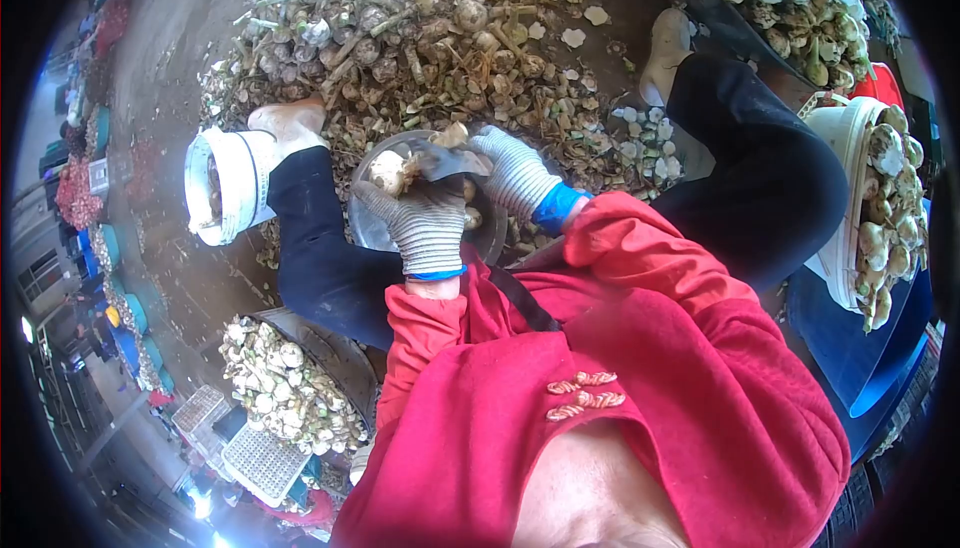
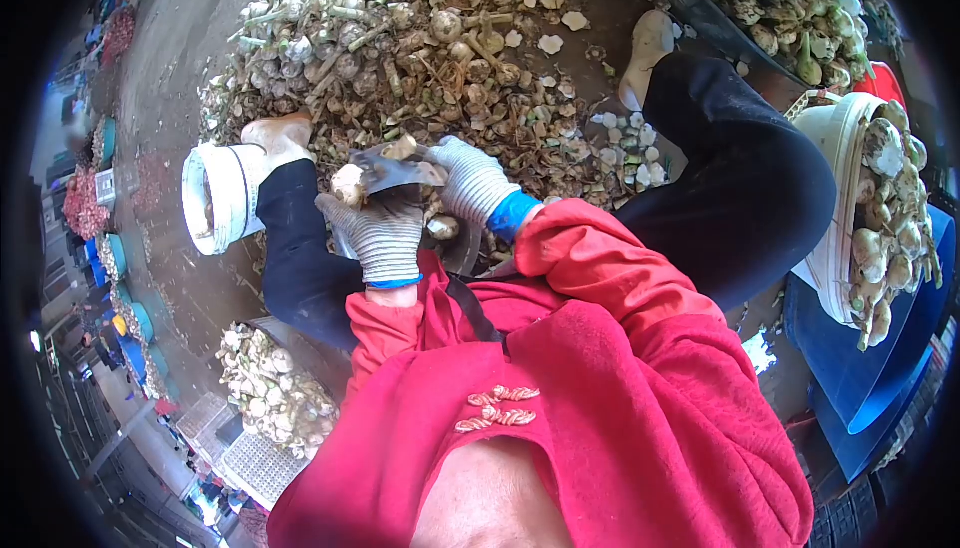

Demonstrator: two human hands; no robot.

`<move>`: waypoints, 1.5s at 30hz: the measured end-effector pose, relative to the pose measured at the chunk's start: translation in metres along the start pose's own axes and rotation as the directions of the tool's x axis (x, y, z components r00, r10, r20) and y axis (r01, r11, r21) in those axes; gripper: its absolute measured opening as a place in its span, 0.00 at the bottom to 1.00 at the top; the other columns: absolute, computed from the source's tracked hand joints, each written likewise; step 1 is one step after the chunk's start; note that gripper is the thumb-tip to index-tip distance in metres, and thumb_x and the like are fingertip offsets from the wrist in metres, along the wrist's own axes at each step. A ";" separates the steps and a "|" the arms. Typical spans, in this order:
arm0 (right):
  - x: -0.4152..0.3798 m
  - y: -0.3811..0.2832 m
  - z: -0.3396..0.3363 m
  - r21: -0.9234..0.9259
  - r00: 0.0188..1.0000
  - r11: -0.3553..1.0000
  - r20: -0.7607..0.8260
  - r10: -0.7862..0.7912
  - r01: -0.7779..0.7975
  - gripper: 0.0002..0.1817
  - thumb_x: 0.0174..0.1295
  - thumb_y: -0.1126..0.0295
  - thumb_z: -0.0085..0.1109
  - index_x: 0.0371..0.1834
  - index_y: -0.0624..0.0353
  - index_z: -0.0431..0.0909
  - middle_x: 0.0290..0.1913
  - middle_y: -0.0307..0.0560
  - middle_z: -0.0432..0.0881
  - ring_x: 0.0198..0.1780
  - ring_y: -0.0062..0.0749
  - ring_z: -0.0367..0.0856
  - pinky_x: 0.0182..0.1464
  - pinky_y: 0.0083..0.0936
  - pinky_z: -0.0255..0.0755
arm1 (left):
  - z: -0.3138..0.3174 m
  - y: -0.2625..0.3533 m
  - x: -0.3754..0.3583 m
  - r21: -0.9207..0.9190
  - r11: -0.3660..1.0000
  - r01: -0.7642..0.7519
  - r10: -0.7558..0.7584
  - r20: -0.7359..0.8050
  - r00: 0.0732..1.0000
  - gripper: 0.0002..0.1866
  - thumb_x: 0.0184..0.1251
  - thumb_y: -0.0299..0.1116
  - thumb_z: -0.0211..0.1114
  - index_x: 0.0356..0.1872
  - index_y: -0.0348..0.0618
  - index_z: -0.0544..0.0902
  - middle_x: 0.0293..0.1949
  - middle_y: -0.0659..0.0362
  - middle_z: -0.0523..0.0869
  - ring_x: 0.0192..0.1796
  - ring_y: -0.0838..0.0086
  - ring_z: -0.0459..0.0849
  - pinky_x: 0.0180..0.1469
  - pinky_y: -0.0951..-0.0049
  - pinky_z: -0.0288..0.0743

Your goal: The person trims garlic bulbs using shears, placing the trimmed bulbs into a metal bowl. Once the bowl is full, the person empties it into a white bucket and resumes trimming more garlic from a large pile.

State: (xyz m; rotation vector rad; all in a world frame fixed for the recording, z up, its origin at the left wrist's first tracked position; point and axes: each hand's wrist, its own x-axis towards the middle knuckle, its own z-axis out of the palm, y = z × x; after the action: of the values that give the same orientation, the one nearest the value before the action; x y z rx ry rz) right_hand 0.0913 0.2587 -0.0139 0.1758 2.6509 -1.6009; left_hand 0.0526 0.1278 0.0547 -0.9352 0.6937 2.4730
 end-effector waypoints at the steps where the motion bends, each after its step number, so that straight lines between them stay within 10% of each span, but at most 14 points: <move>1: 0.000 0.015 0.003 0.054 0.997 0.998 0.071 0.010 -0.014 0.15 0.52 0.71 0.57 0.45 0.54 0.78 0.39 0.56 0.77 0.43 0.54 0.77 0.44 0.37 0.73 | -0.004 0.001 -0.002 0.054 0.998 -0.018 0.012 0.107 0.994 0.44 0.52 0.73 0.54 0.57 0.43 0.71 0.50 0.51 0.79 0.48 0.63 0.79 0.49 0.56 0.77; 4: -0.006 0.089 0.017 -0.112 0.821 0.882 0.328 0.468 -0.458 0.11 0.54 0.68 0.56 0.41 0.54 0.79 0.37 0.55 0.82 0.41 0.51 0.80 0.43 0.37 0.74 | -0.019 0.013 0.006 -0.092 0.995 0.027 0.020 0.469 0.883 0.41 0.52 0.73 0.54 0.53 0.45 0.74 0.48 0.54 0.80 0.46 0.65 0.80 0.46 0.57 0.78; 7: 0.006 0.149 0.037 0.119 0.800 0.792 0.060 0.597 -0.599 0.13 0.48 0.73 0.62 0.39 0.58 0.79 0.32 0.48 0.83 0.34 0.35 0.80 0.39 0.28 0.74 | -0.037 0.036 -0.001 0.289 0.943 -0.165 0.145 0.089 0.985 0.33 0.52 0.61 0.67 0.50 0.46 0.74 0.49 0.54 0.78 0.47 0.65 0.78 0.45 0.55 0.78; 8: 0.011 0.162 0.039 0.161 0.795 0.793 -0.067 0.603 -0.588 0.14 0.46 0.73 0.63 0.40 0.58 0.79 0.32 0.47 0.83 0.34 0.33 0.80 0.39 0.27 0.74 | -0.044 0.046 -0.002 0.527 0.835 -0.159 0.165 0.036 0.986 0.32 0.52 0.58 0.69 0.50 0.45 0.74 0.48 0.54 0.78 0.48 0.65 0.78 0.45 0.55 0.78; 9: 0.015 0.126 0.011 0.188 0.748 0.746 -0.078 0.659 -0.638 0.15 0.45 0.74 0.64 0.39 0.59 0.80 0.31 0.45 0.83 0.33 0.31 0.81 0.38 0.26 0.75 | -0.054 0.055 -0.003 0.887 0.381 -0.261 0.357 0.119 0.926 0.29 0.55 0.50 0.70 0.51 0.44 0.73 0.48 0.53 0.78 0.48 0.65 0.77 0.46 0.60 0.77; 12: 0.021 0.107 0.000 0.469 0.670 0.634 -0.113 0.733 -0.615 0.15 0.44 0.73 0.64 0.38 0.59 0.80 0.31 0.44 0.83 0.33 0.29 0.81 0.37 0.26 0.75 | -0.059 0.052 0.042 0.859 -0.082 -0.505 0.470 0.480 0.740 0.29 0.59 0.35 0.69 0.57 0.30 0.70 0.47 0.54 0.79 0.43 0.70 0.81 0.41 0.75 0.77; 14: 0.025 0.090 -0.006 0.470 0.660 0.619 -0.097 0.745 -0.630 0.11 0.46 0.71 0.62 0.35 0.57 0.80 0.32 0.46 0.84 0.36 0.35 0.81 0.42 0.28 0.73 | 0.010 0.028 0.041 0.944 -0.115 -0.309 0.276 0.330 0.903 0.20 0.58 0.34 0.68 0.47 0.30 0.79 0.39 0.54 0.84 0.42 0.70 0.82 0.42 0.74 0.76; 17: 0.028 0.058 -0.020 0.528 0.704 0.642 -0.111 0.702 -0.557 0.11 0.45 0.75 0.63 0.34 0.57 0.79 0.30 0.42 0.83 0.33 0.30 0.79 0.40 0.25 0.73 | -0.012 -0.008 0.145 0.568 -0.764 -0.307 0.106 0.580 0.808 0.13 0.51 0.42 0.65 0.34 0.46 0.86 0.34 0.51 0.85 0.40 0.57 0.82 0.47 0.65 0.74; 20: 0.031 0.059 -0.020 0.606 0.697 0.590 -0.078 0.713 -0.535 0.13 0.44 0.73 0.64 0.36 0.60 0.81 0.32 0.43 0.83 0.35 0.28 0.80 0.42 0.25 0.73 | 0.007 -0.047 0.188 0.161 -0.986 -0.049 0.015 0.374 0.927 0.23 0.49 0.47 0.68 0.46 0.48 0.82 0.47 0.52 0.81 0.52 0.59 0.79 0.52 0.61 0.73; 30: 0.043 0.060 -0.028 0.833 0.601 0.448 -0.184 0.778 -0.325 0.10 0.45 0.81 0.61 0.32 0.58 0.77 0.27 0.37 0.79 0.30 0.22 0.75 0.36 0.21 0.71 | -0.022 -0.087 0.189 0.487 -0.845 -0.220 -0.182 0.125 0.975 0.30 0.48 0.41 0.71 0.55 0.50 0.73 0.51 0.46 0.78 0.52 0.52 0.79 0.56 0.58 0.72; 34: 0.043 0.061 -0.037 0.871 0.573 0.402 -0.183 0.799 -0.283 0.11 0.44 0.82 0.62 0.32 0.59 0.77 0.27 0.38 0.79 0.29 0.22 0.75 0.35 0.21 0.70 | -0.070 -0.098 0.235 0.909 -0.323 -0.266 -0.112 0.242 0.964 0.36 0.40 0.32 0.75 0.56 0.38 0.72 0.47 0.49 0.81 0.46 0.61 0.82 0.52 0.66 0.76; 39: 0.037 0.057 -0.049 0.868 0.646 0.451 -0.226 0.729 -0.206 0.11 0.46 0.80 0.63 0.34 0.59 0.78 0.30 0.37 0.79 0.32 0.23 0.74 0.38 0.23 0.71 | -0.015 -0.051 0.174 0.885 0.397 -0.244 -0.150 0.324 0.934 0.33 0.41 0.21 0.74 0.54 0.35 0.71 0.46 0.56 0.79 0.44 0.73 0.80 0.46 0.75 0.79; 42: 0.033 0.057 -0.037 0.686 0.815 0.678 -0.217 0.537 -0.264 0.09 0.50 0.78 0.61 0.35 0.58 0.79 0.30 0.45 0.80 0.33 0.31 0.77 0.39 0.27 0.72 | -0.004 -0.020 0.130 0.752 0.501 -0.428 -0.043 0.516 0.855 0.34 0.42 0.18 0.70 0.55 0.42 0.67 0.45 0.58 0.77 0.43 0.74 0.78 0.45 0.76 0.78; 45: 0.022 0.044 -0.033 0.083 0.954 0.983 -0.239 0.181 -0.165 0.07 0.53 0.72 0.59 0.36 0.55 0.80 0.37 0.57 0.78 0.40 0.54 0.78 0.42 0.38 0.72 | -0.011 0.007 0.096 0.735 0.447 -0.510 -0.031 0.583 0.812 0.35 0.44 0.17 0.71 0.56 0.45 0.66 0.48 0.54 0.79 0.46 0.70 0.80 0.47 0.73 0.78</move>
State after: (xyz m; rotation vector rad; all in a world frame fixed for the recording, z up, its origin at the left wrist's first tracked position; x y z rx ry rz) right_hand 0.0755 0.3096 -0.0396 0.6302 2.6666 -1.7043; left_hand -0.0124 0.1350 -0.0172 0.2866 1.7344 1.9149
